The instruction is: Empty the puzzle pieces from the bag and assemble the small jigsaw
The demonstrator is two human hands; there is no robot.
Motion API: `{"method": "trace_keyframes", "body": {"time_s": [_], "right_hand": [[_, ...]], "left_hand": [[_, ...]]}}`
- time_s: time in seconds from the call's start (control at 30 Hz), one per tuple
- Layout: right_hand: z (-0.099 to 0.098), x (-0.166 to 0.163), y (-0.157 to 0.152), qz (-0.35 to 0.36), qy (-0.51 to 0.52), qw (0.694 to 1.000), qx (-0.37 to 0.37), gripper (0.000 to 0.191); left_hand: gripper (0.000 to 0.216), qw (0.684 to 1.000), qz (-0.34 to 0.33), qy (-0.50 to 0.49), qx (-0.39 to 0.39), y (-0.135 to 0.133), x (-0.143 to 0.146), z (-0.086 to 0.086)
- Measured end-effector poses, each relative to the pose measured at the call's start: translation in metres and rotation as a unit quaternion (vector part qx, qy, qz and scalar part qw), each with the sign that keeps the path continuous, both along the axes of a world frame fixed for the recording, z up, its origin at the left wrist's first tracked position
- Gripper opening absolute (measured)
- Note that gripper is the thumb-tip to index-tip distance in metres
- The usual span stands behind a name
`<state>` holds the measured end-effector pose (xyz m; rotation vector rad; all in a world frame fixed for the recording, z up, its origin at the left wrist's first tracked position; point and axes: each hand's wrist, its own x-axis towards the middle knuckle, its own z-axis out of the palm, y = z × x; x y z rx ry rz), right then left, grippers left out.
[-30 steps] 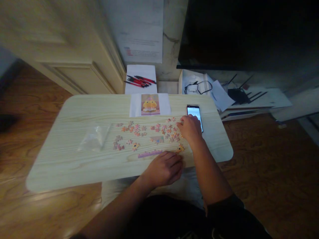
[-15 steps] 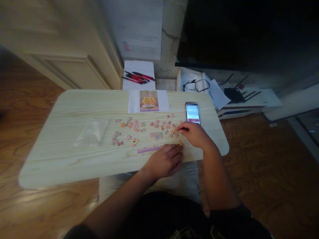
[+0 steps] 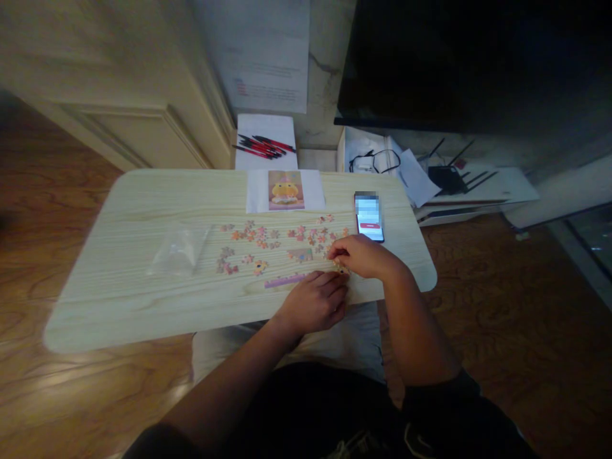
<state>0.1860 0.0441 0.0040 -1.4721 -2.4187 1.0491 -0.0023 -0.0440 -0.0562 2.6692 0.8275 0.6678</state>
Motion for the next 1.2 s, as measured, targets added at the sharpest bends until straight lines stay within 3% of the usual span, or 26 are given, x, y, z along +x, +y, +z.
{"method": "trace_keyframes", "body": {"time_s": [0.5, 0.73, 0.9, 1.2], "right_hand": [[-0.003, -0.007, -0.001, 0.029, 0.002, 1.0, -0.008, 0.026], [-0.014, 0.001, -0.008, -0.013, 0.046, 0.998, 0.038, 0.028], [-0.019, 0.009, -0.013, -0.022, 0.017, 0.998, 0.056, 0.012], [-0.015, 0.012, -0.019, -0.046, -0.032, 0.995, 0.083, 0.012]], "left_hand": [[0.026, 1.0, 0.006, -0.005, 0.01, 0.0, 0.001, -0.003], [0.026, 1.0, 0.002, 0.008, 0.013, 0.0, 0.0, 0.0], [0.027, 1.0, 0.003, 0.019, 0.02, 0.001, 0.0, -0.001], [0.028, 0.999, 0.011, 0.023, 0.041, 0.001, 0.0, -0.002]]}}
